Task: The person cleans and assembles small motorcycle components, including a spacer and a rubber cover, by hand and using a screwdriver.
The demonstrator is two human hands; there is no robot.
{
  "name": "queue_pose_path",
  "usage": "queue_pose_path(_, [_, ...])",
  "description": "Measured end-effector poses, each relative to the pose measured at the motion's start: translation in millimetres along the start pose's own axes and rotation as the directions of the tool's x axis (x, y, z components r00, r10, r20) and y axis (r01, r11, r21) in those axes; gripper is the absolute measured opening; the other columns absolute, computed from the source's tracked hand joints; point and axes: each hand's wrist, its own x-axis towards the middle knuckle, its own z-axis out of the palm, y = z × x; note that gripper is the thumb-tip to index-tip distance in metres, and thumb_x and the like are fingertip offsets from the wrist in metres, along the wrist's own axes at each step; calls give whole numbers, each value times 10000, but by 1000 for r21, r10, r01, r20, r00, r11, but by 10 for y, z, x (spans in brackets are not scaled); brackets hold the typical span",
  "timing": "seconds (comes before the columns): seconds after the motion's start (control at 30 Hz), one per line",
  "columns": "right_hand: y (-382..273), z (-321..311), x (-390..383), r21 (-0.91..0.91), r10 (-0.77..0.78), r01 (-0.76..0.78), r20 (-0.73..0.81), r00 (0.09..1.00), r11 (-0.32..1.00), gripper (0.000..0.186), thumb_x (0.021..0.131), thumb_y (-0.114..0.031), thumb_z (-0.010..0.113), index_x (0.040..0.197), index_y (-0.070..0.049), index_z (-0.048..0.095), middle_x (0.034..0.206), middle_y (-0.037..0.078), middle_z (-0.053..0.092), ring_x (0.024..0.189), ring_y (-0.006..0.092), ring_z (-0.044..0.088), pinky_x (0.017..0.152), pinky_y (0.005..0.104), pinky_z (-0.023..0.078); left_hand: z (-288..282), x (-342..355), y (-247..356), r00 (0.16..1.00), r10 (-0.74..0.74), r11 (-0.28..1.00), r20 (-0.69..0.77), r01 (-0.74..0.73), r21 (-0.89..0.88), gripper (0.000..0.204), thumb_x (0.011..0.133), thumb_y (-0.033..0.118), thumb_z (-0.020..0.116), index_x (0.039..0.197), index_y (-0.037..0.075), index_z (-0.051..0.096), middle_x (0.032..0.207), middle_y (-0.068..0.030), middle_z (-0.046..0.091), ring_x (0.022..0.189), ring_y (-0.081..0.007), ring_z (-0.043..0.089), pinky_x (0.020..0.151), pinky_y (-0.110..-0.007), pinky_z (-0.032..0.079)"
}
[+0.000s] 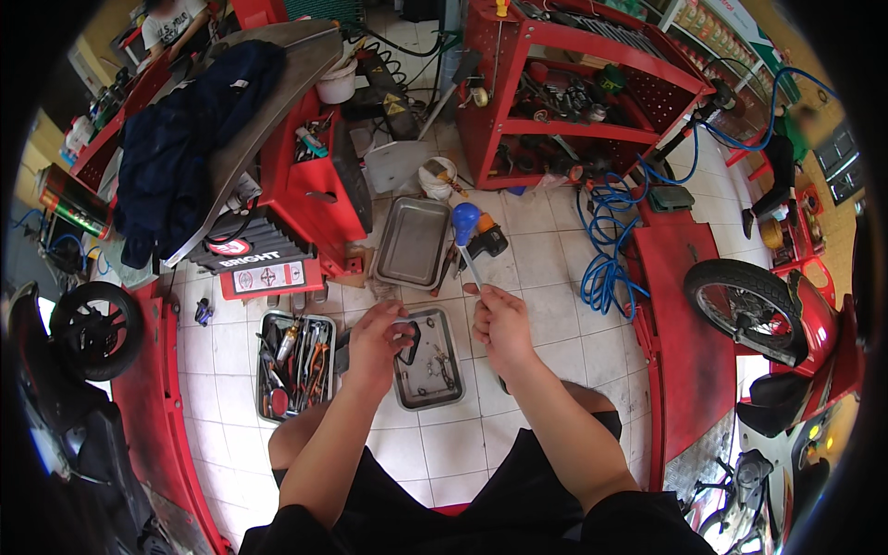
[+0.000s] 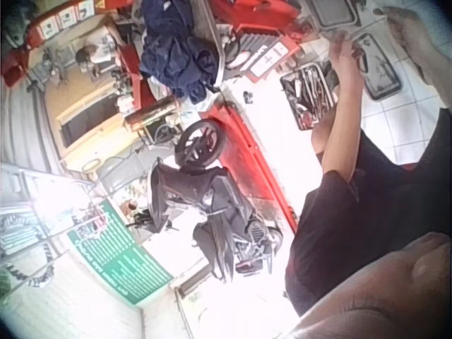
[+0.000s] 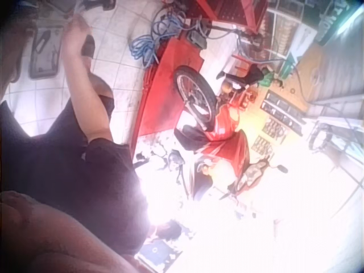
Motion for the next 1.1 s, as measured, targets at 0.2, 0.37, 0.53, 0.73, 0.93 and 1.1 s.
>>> queue_pose_path(0.2, [424, 113, -184, -143, 119, -118, -1, 993, 983, 244, 984, -156, 472, 1058, 34, 606, 593, -69, 320, 479, 35, 263, 433, 214, 222, 127, -18, 218, 885, 465, 790, 1, -415, 452, 478, 839, 109, 711, 1270, -10, 540, 1177, -86, 607, 958, -127, 598, 709, -249, 527])
queue_pose_path(0.37, [636, 194, -355, -249, 182, -144, 139, 973, 958, 258, 991, -180, 482, 1064, 34, 606, 601, -69, 326, 486, 31, 265, 437, 208, 213, -45, 42, 305, 775, 622, 564, 108, -539, 626, 562, 818, 87, 726, 1339, 35, 522, 1102, -70, 657, 775, -71, 620, 534, -157, 456])
queue_pose_path(0.53, [667, 227, -392, -176, 272, -239, 191, 943, 955, 270, 986, -195, 494, 1070, 34, 609, 600, -67, 326, 491, 34, 263, 439, 211, 211, -109, 30, 286, 759, 639, 612, 128, -601, 514, 428, 842, -29, 655, 1263, -3, 580, 1085, -85, 676, 943, -128, 646, 846, -247, 507])
queue_pose_path(0.73, [612, 200, -347, -176, 257, -228, 168, 952, 958, 284, 988, -204, 489, 1091, 35, 602, 596, -65, 327, 477, 35, 252, 436, 213, 208, 71, -38, 295, 787, 603, 665, 134, -588, 461, 368, 847, -94, 617, 1212, -54, 593, 1040, -78, 673, 962, -124, 628, 868, -248, 499])
queue_pose_path(0.93, [574, 234, -378, -139, 263, -239, 194, 945, 961, 293, 992, -202, 478, 1099, 47, 591, 585, -67, 319, 468, 34, 245, 434, 213, 209, 56, -48, 271, 767, 627, 609, 138, -593, 526, 373, 836, -110, 613, 1203, -41, 603, 1027, -75, 671, 959, -117, 624, 861, -247, 491])
queue_pose_path(1.1, [581, 235, -394, -109, 255, -237, 204, 945, 965, 292, 993, -205, 477, 1093, 47, 585, 587, -65, 312, 471, 40, 243, 440, 214, 214, 90, -78, 280, 731, 667, 547, 147, -614, 569, 385, 817, -135, 595, 1190, -39, 608, 984, -94, 682, 927, -111, 626, 820, -241, 498])
